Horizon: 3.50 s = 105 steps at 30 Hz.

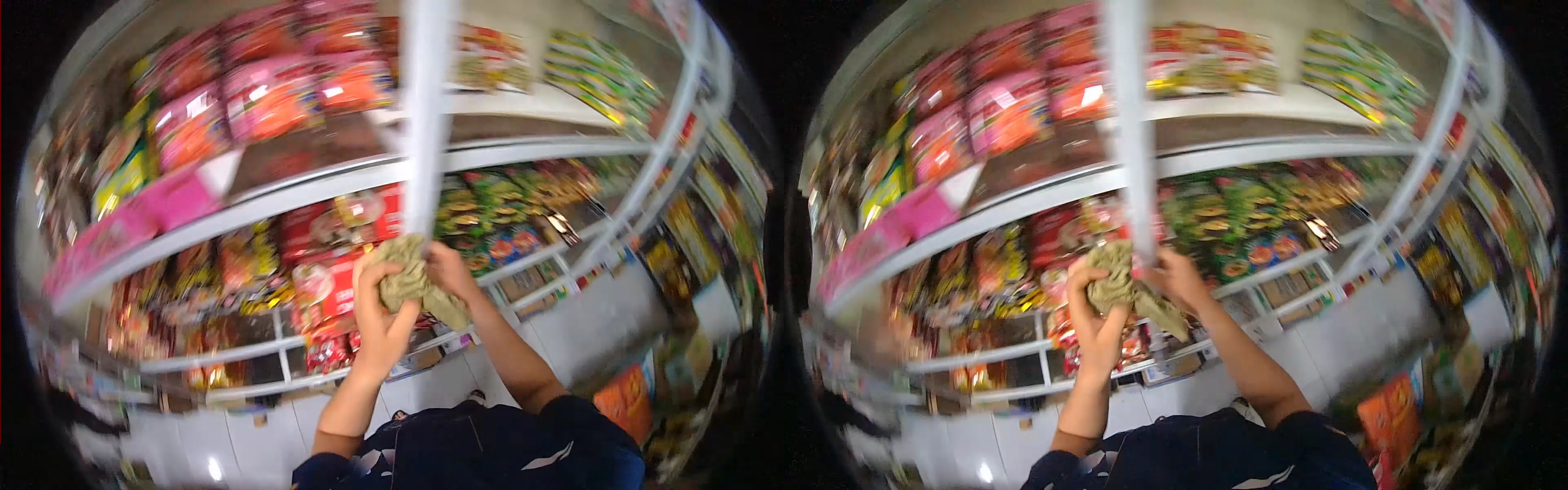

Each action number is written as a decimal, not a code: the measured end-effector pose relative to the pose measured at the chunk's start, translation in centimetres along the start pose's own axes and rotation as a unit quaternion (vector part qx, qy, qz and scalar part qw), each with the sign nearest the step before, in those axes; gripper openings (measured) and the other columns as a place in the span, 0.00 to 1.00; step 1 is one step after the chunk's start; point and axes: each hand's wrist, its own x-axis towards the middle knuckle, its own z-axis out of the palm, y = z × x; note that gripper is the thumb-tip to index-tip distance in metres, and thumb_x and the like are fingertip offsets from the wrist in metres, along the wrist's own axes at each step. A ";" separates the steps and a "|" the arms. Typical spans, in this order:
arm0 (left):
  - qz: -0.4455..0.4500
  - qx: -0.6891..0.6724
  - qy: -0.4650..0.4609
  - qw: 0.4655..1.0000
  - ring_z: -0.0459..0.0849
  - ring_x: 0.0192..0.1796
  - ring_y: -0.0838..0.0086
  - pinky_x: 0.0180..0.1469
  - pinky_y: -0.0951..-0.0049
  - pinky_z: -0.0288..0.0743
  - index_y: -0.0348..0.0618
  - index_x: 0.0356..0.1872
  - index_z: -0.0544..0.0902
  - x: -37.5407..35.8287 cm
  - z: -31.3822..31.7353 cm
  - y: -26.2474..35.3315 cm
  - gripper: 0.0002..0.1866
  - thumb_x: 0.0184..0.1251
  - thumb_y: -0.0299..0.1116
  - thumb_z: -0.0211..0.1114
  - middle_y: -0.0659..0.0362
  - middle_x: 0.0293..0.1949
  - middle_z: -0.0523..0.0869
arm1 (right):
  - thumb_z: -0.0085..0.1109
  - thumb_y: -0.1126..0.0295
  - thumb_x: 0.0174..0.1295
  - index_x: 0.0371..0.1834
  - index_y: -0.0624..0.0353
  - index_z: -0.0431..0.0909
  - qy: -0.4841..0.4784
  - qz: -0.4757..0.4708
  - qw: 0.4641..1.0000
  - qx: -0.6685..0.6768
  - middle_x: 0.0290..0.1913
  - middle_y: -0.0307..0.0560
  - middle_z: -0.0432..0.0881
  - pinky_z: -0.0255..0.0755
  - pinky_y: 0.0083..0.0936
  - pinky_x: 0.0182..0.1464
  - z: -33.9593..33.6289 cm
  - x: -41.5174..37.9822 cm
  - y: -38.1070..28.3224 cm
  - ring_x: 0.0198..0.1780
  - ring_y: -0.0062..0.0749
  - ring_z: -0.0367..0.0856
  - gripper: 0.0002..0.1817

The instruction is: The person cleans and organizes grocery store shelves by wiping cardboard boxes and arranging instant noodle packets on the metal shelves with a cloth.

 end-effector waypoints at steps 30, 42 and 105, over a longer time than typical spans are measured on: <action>0.087 -0.698 -0.711 0.006 0.72 0.42 0.62 0.49 0.64 0.63 0.42 0.36 0.74 -21.9 43.3 22.0 0.09 0.57 0.33 0.58 0.57 0.35 0.73 | 0.60 0.72 0.51 0.48 0.63 0.69 0.701 0.174 0.685 0.095 0.38 0.39 0.77 0.68 0.18 0.42 -28.7 -53.1 4.5 0.38 0.20 0.74 0.20; 0.037 -0.732 -0.664 -0.148 0.72 0.39 0.65 0.44 0.66 0.64 0.44 0.31 0.73 -25.8 55.3 21.1 0.05 0.57 0.32 0.57 0.60 0.31 0.72 | 0.65 0.70 0.45 0.49 0.64 0.65 0.867 0.171 0.469 -0.005 0.40 0.43 0.76 0.67 0.22 0.48 -29.9 -59.0 9.0 0.43 0.25 0.73 0.27; 0.536 -0.339 -0.698 0.333 0.52 0.67 0.63 0.61 0.40 0.39 0.47 0.61 0.62 -60.6 51.9 18.7 0.30 0.59 0.49 0.51 0.53 0.64 0.58 | 0.50 0.72 0.52 0.50 0.66 0.66 0.958 0.193 -0.186 -0.102 0.42 0.58 0.77 0.68 0.30 0.47 2.4 -64.3 9.6 0.45 0.48 0.76 0.21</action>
